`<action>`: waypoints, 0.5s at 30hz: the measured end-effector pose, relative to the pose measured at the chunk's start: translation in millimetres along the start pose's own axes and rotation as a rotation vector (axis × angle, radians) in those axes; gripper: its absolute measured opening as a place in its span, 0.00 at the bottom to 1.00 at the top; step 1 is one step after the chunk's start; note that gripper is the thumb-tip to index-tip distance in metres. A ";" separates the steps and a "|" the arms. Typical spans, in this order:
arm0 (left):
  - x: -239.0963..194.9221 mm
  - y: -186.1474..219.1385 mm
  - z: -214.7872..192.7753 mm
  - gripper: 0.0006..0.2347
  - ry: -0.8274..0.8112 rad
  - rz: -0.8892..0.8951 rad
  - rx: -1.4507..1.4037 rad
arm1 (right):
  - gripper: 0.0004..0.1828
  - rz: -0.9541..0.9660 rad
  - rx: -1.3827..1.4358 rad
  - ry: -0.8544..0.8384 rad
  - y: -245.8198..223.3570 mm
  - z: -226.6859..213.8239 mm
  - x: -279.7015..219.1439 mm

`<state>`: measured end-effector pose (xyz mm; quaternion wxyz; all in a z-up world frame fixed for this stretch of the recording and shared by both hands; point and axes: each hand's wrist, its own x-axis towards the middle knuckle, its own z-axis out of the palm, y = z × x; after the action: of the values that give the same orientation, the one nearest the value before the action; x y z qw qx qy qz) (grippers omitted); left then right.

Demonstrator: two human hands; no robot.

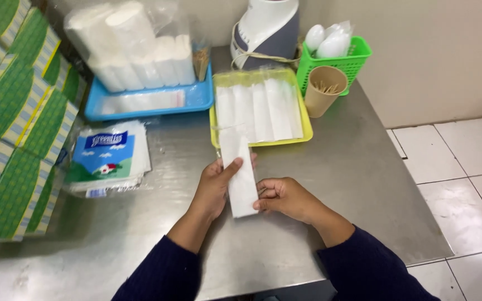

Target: The person folds a white napkin into a narrow strip, places it into a clear plastic sleeve, then adds a plastic spoon, fork, and toothpick into the sleeve. The completed packet is placed into a yellow tray with other packets.

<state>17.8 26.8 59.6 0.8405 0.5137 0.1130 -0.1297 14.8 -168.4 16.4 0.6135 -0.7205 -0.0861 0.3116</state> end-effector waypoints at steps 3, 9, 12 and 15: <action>7.5 -12.6 -3.1 0.18 0.000 -0.048 0.014 | 0.22 -0.075 0.027 0.215 0.8 -25.2 7.4; 12.2 -44.6 -7.8 0.13 -0.115 -0.109 -0.023 | 0.07 -0.354 -0.693 0.818 -72.4 -165.9 51.1; 9.9 -50.2 -5.5 0.13 -0.178 -0.186 -0.005 | 0.15 -0.509 -1.108 0.940 -109.0 -239.5 92.4; 10.1 -53.5 -5.8 0.15 -0.279 -0.184 0.005 | 0.18 -0.486 -1.210 0.876 -144.3 -272.7 122.9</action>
<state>9.0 7.5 9.1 0.8313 0.4803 0.0415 -0.2767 300.5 -299.2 123.9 0.1434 -0.9477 -0.1463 -0.2448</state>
